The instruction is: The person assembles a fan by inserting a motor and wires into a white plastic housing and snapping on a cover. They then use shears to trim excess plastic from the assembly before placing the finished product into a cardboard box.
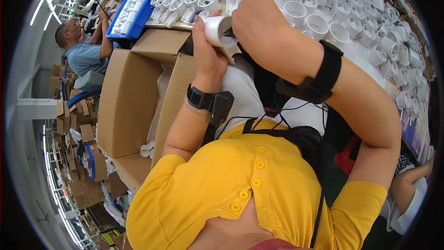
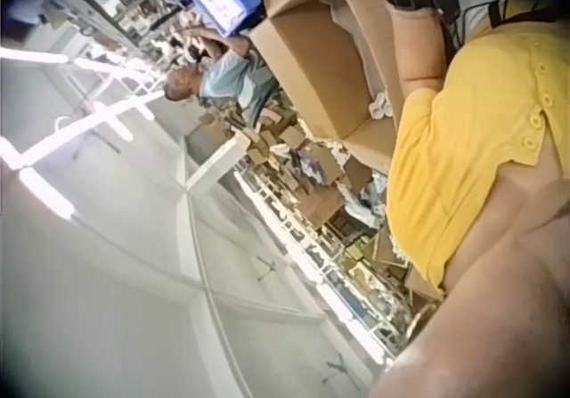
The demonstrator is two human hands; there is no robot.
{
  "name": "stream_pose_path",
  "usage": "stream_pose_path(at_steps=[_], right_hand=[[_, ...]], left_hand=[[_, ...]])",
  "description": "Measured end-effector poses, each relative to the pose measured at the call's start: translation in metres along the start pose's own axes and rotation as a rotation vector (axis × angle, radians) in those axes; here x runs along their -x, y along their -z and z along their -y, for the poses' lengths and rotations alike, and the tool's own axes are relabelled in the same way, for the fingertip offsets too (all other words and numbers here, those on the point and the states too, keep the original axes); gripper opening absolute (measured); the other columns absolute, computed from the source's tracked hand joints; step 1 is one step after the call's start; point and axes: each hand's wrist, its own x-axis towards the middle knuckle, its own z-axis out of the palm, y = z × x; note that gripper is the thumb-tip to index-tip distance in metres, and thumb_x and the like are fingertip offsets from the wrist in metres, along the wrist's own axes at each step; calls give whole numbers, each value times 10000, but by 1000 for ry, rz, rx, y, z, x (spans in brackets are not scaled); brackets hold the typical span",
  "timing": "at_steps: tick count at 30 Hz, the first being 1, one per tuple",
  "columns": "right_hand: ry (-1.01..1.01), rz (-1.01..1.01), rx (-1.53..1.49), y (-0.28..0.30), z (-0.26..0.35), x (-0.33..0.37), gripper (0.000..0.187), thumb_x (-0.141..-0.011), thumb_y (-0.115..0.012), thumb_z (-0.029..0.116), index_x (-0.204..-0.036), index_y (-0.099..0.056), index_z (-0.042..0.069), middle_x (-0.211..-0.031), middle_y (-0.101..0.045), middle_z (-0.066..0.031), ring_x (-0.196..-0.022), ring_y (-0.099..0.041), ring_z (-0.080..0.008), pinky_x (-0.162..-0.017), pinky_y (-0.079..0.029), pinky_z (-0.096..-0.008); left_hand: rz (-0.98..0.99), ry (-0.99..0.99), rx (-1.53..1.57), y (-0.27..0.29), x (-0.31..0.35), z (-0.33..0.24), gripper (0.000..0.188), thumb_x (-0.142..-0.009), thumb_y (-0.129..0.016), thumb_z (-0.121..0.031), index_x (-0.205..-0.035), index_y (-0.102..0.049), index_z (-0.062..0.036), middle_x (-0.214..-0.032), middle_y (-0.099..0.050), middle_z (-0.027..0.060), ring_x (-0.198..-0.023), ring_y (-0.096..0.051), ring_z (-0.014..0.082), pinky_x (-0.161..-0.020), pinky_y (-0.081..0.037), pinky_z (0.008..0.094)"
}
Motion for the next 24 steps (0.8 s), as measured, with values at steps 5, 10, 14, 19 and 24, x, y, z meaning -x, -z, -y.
stream_pose_path(at_steps=[5,10,14,19,24], right_hand=[[41,165,5,14,2,-17,363,-618,-712,260,-972,-640,226,-751,-598,38,-720,-574,-163,-563,-411,-322],[-32,198,-42,1,9,-29,632,-524,-776,298,-1123,-575,268,-736,-569,77,-630,-547,-153,-485,-376,-338],[-66,232,-167,-3,9,-37,720,-452,-809,299,-1130,-574,255,-736,-568,80,-629,-542,-149,-457,-344,-335],[-20,226,-82,-5,12,-40,776,-391,-838,284,-1124,-592,234,-745,-572,80,-657,-557,-146,-442,-335,-330],[5,96,-38,-21,10,-43,538,-500,-796,232,-1021,-663,198,-779,-619,40,-725,-603,-162,-512,-402,-311]], left_hand=[[-1,-39,0,0,-2,-2,545,-940,-366,-479,-1162,-523,-7,-1032,-606,92,-951,-567,189,-860,-444,309],[2,-35,-5,1,0,0,555,-937,-361,-488,-1173,-515,-10,-1034,-605,94,-955,-566,191,-864,-443,319],[-9,-58,-16,4,0,2,549,-940,-354,-483,-1172,-515,-12,-1036,-605,96,-960,-564,192,-867,-441,326],[-37,-68,-17,5,-5,3,514,-939,-329,-463,-1119,-540,-31,-1018,-621,82,-955,-589,196,-846,-468,341],[-30,-83,16,11,-8,5,538,-941,-338,-483,-1140,-528,-20,-1001,-619,98,-931,-579,199,-839,-459,338]])
